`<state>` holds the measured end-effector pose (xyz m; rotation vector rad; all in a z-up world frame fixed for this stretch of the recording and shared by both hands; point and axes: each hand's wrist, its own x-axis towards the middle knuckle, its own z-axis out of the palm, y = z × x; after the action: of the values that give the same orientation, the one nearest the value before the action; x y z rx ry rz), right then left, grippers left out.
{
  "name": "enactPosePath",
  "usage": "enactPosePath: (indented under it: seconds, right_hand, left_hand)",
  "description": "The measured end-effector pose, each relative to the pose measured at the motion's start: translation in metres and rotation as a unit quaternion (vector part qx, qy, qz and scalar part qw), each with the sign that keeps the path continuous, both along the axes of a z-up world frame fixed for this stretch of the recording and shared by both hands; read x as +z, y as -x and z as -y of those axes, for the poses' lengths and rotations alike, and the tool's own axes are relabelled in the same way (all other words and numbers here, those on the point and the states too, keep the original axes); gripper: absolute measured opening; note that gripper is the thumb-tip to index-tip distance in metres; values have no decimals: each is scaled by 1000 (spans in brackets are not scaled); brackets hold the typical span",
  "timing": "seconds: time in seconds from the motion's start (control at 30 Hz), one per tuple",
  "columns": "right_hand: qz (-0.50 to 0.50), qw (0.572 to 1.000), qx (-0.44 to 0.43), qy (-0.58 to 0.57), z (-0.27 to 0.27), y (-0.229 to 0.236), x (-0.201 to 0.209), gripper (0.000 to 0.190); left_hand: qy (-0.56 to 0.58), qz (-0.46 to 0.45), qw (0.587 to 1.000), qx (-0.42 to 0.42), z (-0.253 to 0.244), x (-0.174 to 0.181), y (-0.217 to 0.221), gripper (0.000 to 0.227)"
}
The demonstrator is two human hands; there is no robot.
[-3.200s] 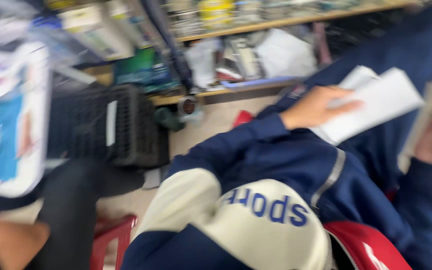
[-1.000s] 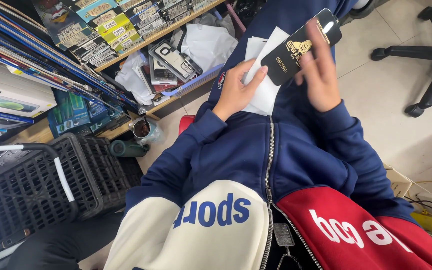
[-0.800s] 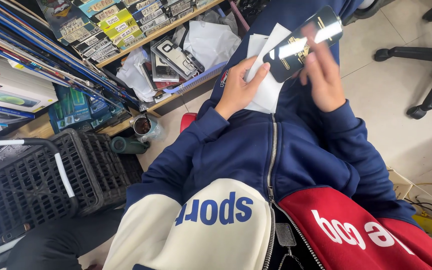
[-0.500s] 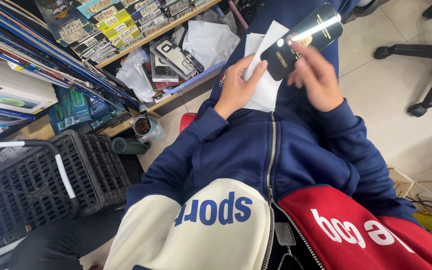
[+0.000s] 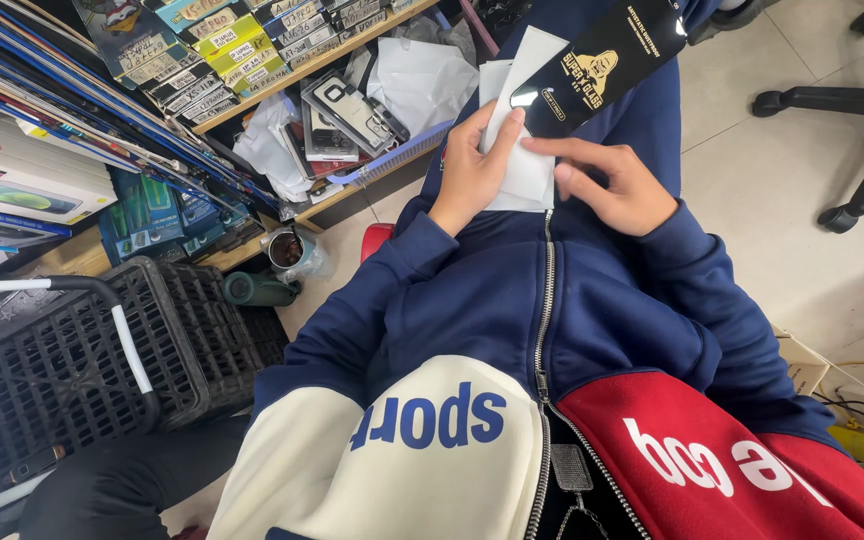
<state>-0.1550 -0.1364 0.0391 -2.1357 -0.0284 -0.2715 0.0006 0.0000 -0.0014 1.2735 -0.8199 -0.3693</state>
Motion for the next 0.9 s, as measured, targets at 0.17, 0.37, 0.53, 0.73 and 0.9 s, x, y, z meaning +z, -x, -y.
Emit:
enactPosePath:
  seconds: [0.17,0.37,0.53,0.73,0.9]
  right_hand:
    - [-1,999,-30,-43,11,2,-12,35]
    - [179,959,-178,-126,21,-3,-24,54]
    - [160,959,-201,-120,21,-13,-44,49]
    - [99,992,-24,-74,3,-14,-35,39]
    - [164,959,-153,-175,11,-13,-24,46]
  left_hand:
    - [2,-3,1000,2,0,-1,0,25]
    - [-8,12,1000,-23,-4,9,3,26]
    - [-18,74,997,-30,-2,3,3,28]
    - [-5,140,990,-19,-5,-5,-9,18]
    - [-20,140,990,-24,-9,16,3,24]
